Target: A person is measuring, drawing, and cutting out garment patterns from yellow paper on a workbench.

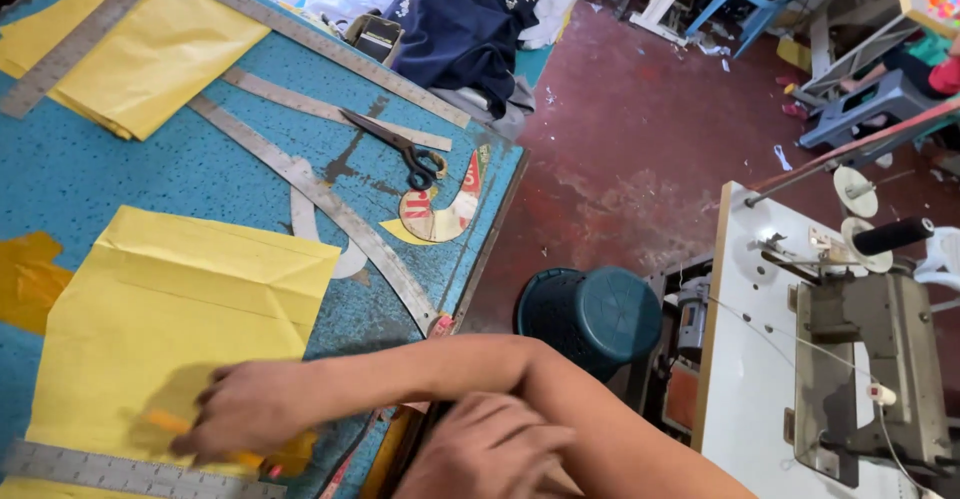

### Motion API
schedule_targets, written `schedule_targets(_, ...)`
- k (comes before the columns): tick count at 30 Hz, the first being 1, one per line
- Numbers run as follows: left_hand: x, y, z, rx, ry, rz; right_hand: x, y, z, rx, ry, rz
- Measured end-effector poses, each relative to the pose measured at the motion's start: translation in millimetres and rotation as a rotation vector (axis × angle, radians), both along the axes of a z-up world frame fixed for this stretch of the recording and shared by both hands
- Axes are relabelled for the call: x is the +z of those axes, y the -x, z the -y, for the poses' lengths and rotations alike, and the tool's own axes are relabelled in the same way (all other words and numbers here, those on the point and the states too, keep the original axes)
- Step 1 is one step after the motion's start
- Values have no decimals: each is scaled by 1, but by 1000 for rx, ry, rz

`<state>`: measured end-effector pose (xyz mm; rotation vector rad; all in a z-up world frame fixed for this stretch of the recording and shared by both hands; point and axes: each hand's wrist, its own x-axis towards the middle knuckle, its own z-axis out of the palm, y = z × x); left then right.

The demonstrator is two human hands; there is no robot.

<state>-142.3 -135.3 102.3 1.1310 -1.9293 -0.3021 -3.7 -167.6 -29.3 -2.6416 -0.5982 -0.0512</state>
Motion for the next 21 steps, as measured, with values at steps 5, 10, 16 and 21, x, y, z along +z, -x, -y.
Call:
schedule_targets(5, 2, 33, 28, -214, -118, -217, -47, -37, -46, 72, -91, 191)
schedule_targets(10, -7, 45, 36, -352, -208, -258, -47, -5, -34, 73, -168, 168)
schedule_targets(16, -4, 56, 48, -380, -416, -424, -44, 16, 5, 101, -168, 60)
schedule_targets(21, -1, 68, 73, -356, -495, -437, -60, 32, 24, 165, -295, 71)
